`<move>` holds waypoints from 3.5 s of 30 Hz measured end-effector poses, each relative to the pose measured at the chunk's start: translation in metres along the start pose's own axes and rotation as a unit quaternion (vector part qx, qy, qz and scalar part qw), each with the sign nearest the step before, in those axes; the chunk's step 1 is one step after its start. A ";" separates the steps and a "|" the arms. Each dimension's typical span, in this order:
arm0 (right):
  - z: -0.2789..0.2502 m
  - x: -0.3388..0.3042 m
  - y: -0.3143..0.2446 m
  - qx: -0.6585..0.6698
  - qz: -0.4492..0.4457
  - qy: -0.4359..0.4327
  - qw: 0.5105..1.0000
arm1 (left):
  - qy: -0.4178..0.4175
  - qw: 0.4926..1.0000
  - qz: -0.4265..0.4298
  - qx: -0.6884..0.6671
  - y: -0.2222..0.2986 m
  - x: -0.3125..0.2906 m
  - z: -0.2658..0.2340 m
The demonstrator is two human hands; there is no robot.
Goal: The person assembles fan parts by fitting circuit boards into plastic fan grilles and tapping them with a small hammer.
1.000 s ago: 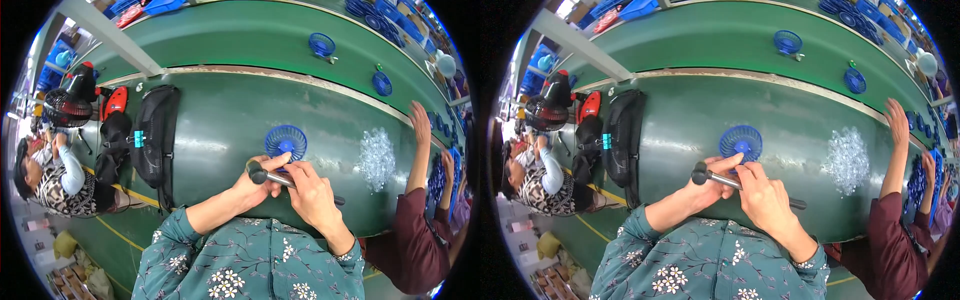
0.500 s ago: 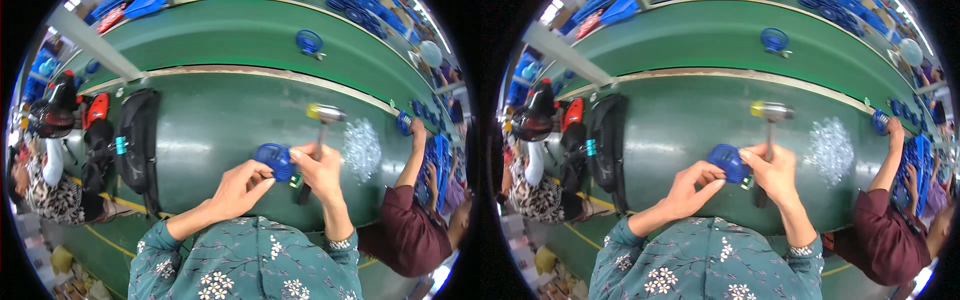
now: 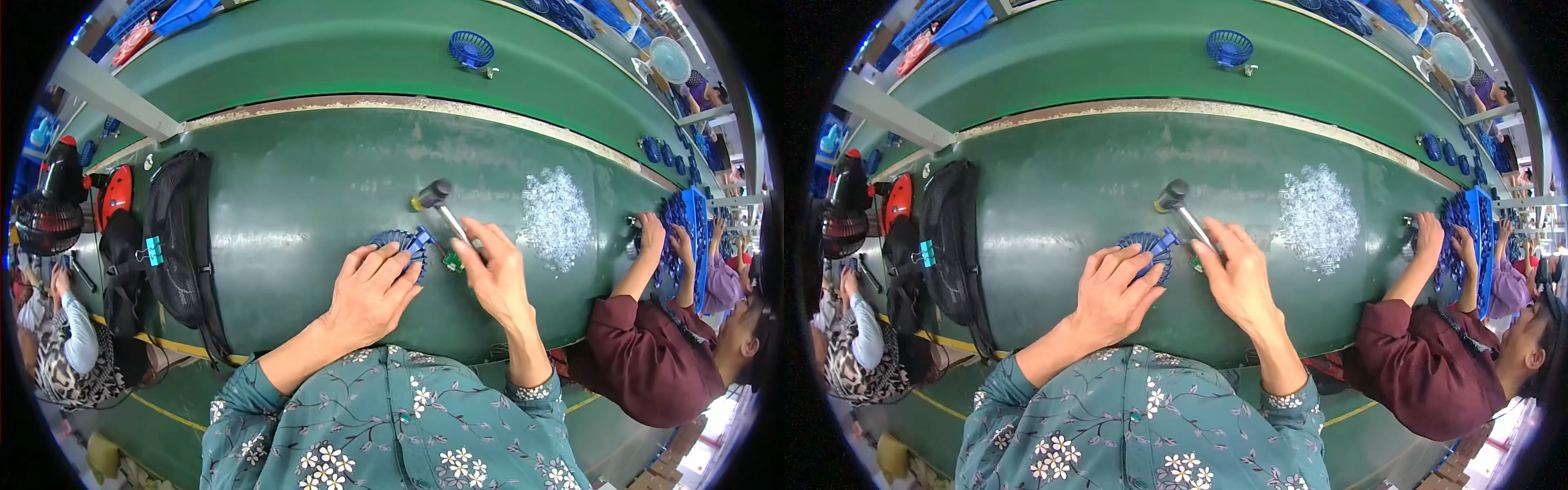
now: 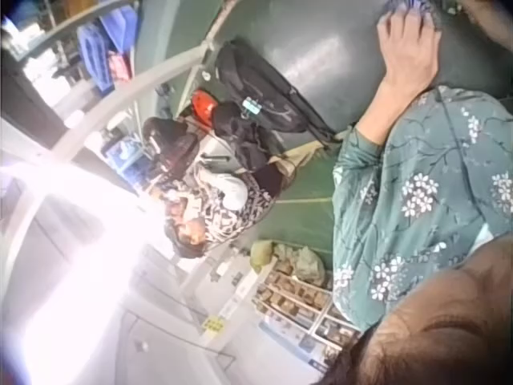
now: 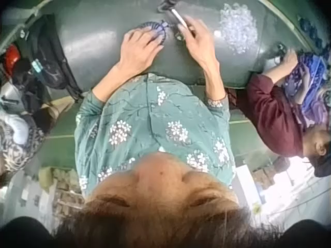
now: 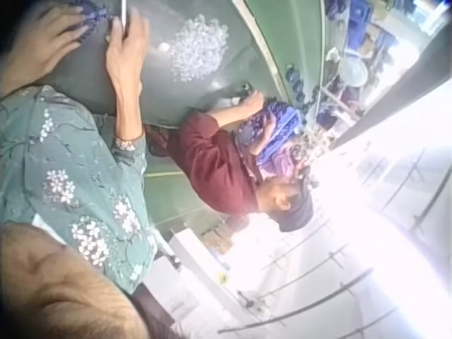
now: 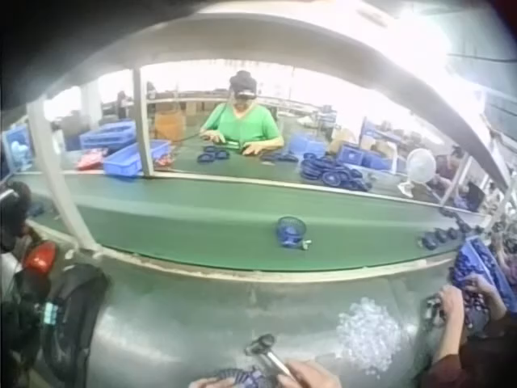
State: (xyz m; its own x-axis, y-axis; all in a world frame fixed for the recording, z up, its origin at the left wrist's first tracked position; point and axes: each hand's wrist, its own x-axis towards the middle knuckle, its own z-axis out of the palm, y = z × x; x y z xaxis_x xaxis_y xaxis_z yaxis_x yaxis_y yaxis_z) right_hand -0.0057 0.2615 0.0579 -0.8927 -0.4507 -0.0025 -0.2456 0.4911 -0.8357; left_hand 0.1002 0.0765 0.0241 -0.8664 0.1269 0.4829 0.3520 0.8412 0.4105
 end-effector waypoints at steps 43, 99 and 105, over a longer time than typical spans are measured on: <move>-0.042 0.008 -0.003 0.329 0.208 0.036 0.920 | -0.045 0.987 -0.099 -0.114 -0.014 0.007 -0.020; 0.012 -0.024 -0.016 0.217 0.133 -0.009 0.967 | -0.060 0.967 -0.200 -0.144 -0.003 0.021 -0.032; 0.013 -0.017 -0.013 0.250 0.131 0.011 0.959 | -0.144 0.694 -0.435 -0.556 -0.023 0.027 -0.038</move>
State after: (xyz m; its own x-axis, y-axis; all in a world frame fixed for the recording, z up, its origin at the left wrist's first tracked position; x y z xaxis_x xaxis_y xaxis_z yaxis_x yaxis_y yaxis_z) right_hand 0.0175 0.2535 0.0620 -0.9086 -0.3413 -0.2409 0.1947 0.1644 -0.9670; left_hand 0.0821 0.0401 0.0573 -0.9008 0.0591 -0.4303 -0.4313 -0.2390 0.8700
